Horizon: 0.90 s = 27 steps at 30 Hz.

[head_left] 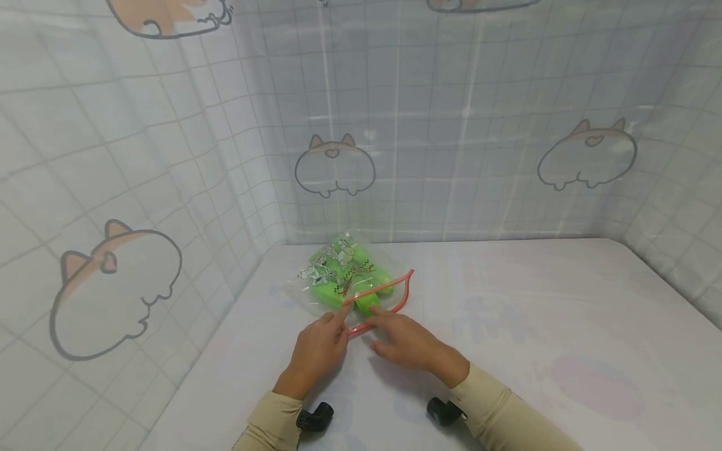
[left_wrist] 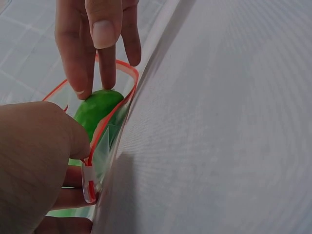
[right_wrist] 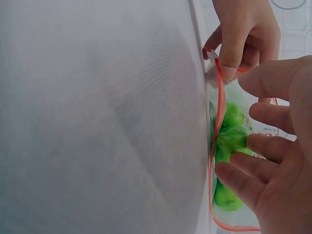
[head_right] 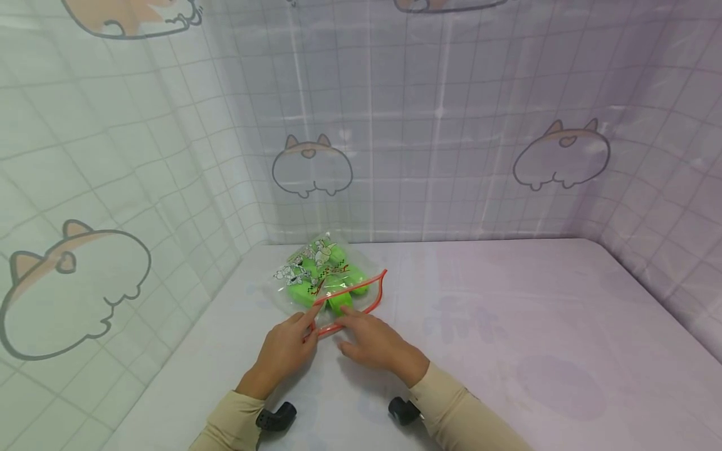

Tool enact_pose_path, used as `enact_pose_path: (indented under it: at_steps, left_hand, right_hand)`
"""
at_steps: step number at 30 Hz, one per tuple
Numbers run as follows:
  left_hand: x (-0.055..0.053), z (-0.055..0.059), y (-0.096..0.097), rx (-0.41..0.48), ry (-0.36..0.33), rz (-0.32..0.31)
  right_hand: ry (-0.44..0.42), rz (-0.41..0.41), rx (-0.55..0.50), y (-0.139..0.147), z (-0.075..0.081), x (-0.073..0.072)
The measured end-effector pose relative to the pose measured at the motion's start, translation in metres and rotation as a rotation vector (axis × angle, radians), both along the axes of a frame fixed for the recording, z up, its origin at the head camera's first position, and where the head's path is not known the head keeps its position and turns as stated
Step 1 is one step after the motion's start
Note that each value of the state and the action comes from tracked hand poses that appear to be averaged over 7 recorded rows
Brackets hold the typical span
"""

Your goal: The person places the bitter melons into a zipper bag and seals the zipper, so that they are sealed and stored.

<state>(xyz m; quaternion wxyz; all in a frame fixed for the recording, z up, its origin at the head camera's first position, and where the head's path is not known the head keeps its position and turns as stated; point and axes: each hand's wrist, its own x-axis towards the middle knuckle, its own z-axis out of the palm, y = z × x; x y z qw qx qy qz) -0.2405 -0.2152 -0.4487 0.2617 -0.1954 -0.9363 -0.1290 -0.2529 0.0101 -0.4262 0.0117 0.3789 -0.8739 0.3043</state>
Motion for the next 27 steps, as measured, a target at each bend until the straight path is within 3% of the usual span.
enact_pose_path:
  at_steps: [27]
  left_hand:
    - [-0.001, 0.0, 0.002, -0.021, 0.036, -0.001]
  right_hand:
    - [-0.085, 0.006, 0.005, -0.013, -0.001, 0.0]
